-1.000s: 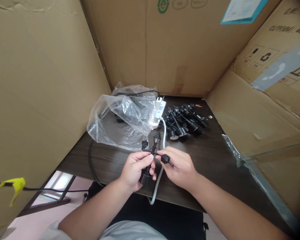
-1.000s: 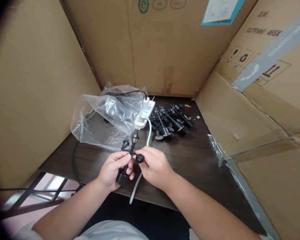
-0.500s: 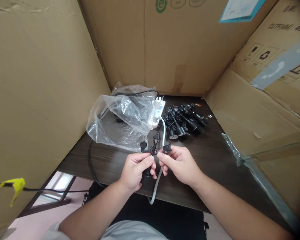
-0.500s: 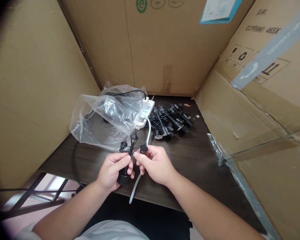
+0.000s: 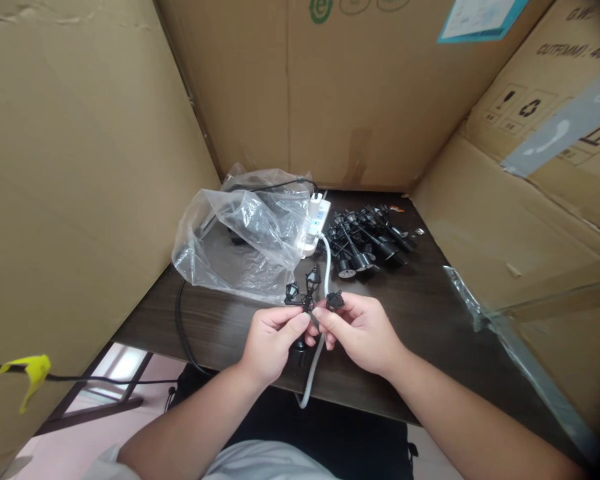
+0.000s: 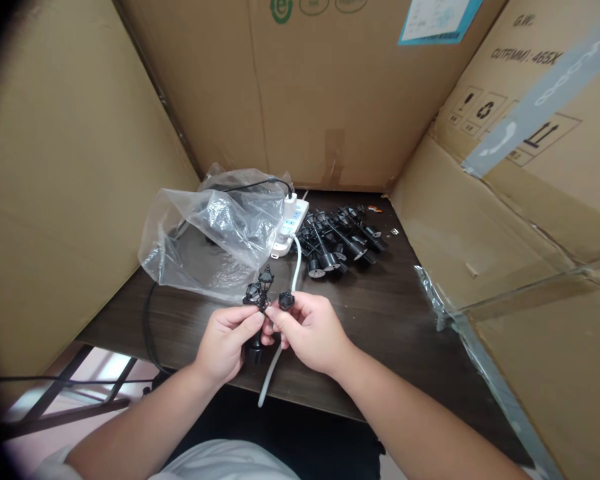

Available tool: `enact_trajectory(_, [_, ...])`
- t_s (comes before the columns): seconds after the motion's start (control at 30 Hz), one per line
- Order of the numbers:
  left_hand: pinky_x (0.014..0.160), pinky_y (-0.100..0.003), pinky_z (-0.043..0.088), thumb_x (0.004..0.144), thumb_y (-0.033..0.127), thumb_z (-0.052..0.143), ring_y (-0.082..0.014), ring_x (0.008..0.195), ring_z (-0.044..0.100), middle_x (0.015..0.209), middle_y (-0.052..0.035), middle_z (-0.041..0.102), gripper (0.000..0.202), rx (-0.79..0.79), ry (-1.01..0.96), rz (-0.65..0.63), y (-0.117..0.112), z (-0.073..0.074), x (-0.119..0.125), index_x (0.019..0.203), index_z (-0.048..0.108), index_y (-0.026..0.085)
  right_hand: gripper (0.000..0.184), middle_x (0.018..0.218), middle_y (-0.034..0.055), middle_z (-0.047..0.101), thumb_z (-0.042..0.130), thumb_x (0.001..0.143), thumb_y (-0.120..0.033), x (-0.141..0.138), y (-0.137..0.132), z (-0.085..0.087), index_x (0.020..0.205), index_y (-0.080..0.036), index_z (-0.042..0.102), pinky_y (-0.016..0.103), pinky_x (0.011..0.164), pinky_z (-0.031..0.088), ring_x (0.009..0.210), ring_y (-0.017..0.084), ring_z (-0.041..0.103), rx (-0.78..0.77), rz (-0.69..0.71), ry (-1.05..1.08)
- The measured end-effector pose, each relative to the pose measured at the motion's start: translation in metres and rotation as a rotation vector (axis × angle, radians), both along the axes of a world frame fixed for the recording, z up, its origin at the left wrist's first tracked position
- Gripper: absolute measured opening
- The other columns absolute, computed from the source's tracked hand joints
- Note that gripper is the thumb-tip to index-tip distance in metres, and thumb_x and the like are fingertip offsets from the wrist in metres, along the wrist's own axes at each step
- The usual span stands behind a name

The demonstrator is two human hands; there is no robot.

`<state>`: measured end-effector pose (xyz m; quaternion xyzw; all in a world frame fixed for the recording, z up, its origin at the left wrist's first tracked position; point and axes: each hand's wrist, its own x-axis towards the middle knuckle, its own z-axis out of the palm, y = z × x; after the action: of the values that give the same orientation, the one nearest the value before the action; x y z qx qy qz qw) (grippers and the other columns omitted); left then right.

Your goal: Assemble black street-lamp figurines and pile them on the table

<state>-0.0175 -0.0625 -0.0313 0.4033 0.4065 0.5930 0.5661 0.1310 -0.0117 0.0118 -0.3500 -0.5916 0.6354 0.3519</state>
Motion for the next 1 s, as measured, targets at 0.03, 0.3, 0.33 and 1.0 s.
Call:
enact_trajectory(0.03, [0.059,-0.024,0.049,0.087,0.024,0.064,-0.0116,0.058,0.059,0.065,-0.0023,0.067,0.019,0.013,0.037,0.009,0.000,0.001,0.000,0.073,0.074,0.014,0.025,0.058,-0.0004,0.062,0.071,0.079,-0.037,0.000,0.000,0.000,0.073,-0.013,0.063,0.018,0.040,0.049,0.043,0.008,0.056,0.003,0.002,0.003])
enact_trajectory(0.3, [0.058,-0.021,0.049,0.086,0.020,0.062,-0.0116,0.055,0.061,0.059,-0.0019,0.067,0.023,0.130,0.382,0.124,-0.002,0.015,0.003,0.066,0.071,0.014,0.025,0.054,-0.0020,0.060,0.069,0.080,-0.033,-0.001,-0.003,-0.002,0.068,-0.014,0.059,0.018,0.039,0.048,0.040,0.008,0.056,-0.004,-0.015,-0.010])
enact_trajectory(0.33, [0.058,-0.021,0.049,0.086,0.020,0.061,-0.0116,0.055,0.061,0.059,-0.0019,0.067,0.024,0.131,0.386,0.112,-0.002,0.015,0.003,0.065,0.071,0.014,0.025,0.054,-0.0020,0.060,0.069,0.080,-0.034,-0.001,-0.003,-0.002,0.068,-0.014,0.059,0.018,0.039,0.048,0.040,0.008,0.056,-0.008,-0.013,-0.007])
enact_trajectory(1.0, [0.060,-0.022,0.049,0.073,0.039,0.077,-0.0114,0.058,0.060,0.063,-0.0034,0.067,0.028,-0.205,-0.297,0.094,0.008,0.006,-0.003,0.078,0.072,0.012,0.031,0.048,-0.0014,0.056,0.068,0.080,-0.043,0.010,0.004,0.002,0.069,-0.016,0.060,0.024,0.041,0.047,0.039,0.012,0.055,0.114,-0.002,-0.091])
